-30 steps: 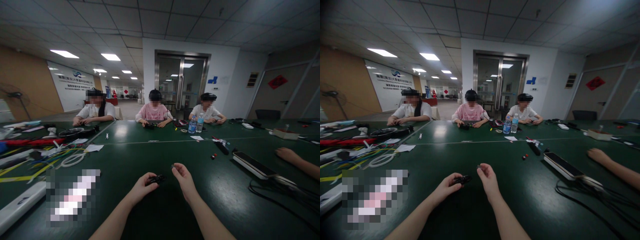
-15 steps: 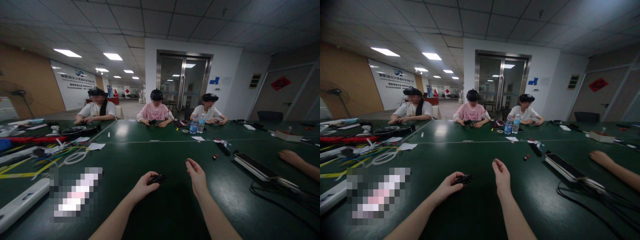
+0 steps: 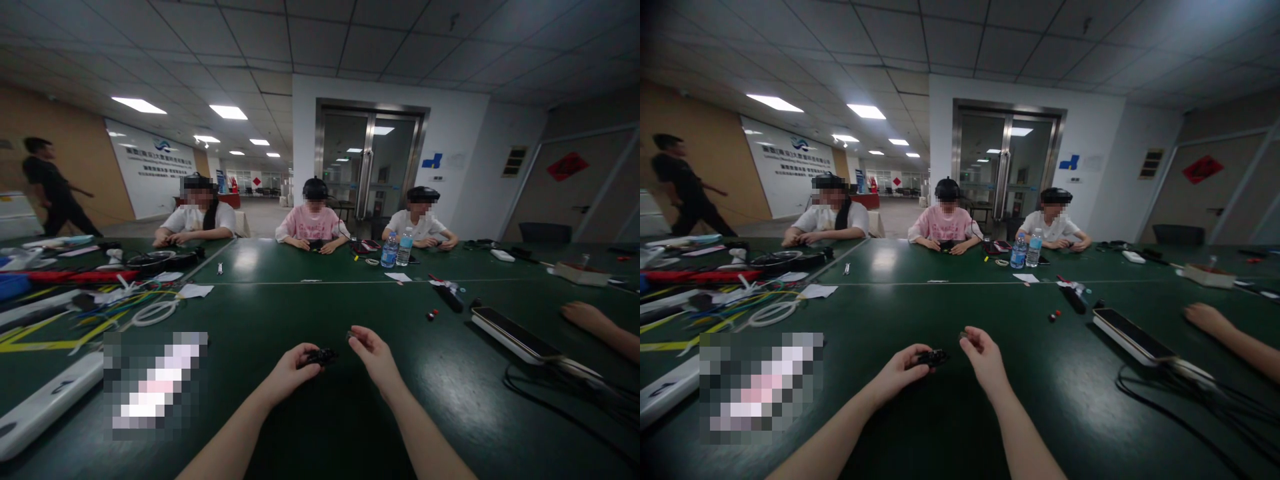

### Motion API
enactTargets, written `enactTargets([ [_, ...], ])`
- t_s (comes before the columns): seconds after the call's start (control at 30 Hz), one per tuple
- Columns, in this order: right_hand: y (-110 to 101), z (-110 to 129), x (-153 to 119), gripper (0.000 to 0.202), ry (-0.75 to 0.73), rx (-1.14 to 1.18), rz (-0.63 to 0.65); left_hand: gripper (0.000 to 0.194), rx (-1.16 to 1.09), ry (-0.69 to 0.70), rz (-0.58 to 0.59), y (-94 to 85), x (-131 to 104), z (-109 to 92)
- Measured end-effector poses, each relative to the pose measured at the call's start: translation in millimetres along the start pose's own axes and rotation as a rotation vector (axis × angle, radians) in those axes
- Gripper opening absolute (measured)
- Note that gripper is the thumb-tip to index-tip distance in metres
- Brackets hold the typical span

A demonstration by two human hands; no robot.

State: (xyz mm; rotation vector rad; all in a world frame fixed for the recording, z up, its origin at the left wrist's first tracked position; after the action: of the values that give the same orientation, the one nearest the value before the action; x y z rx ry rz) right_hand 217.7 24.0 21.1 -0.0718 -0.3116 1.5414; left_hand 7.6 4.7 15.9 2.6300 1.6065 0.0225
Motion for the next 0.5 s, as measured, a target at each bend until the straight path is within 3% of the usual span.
enactTargets([
  [0.13,19.7,11.2,-9.3,0.034,-0.079,-0.053,0.165,0.038,0.020,0.012,-0.006,1.9,0.8,0.4],
  [0.37,34.0,26.6,-20.6,0.019,-0.158,-0.265,0.299,0.038,0.014,0.007,-0.010,2.7,0.8,0.0],
  [0.5,32.2,30.1,-22.5,0.016,-0.172,-0.294,0.305,0.039,0.013,0.009,0.010,2.0,1.8,2.2],
])
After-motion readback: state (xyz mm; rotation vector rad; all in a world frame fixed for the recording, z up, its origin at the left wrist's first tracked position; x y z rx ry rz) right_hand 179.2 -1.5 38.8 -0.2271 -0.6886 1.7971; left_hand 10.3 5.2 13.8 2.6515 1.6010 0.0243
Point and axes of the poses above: each hand's wrist, its own x-axis towards the middle knuckle, its own y-axis out of the palm, z = x × y, the point moved 2 cm from there along x, towards the middle knuckle, and after that the axes turned 7 degrees about -x, right-handed, at the moved point
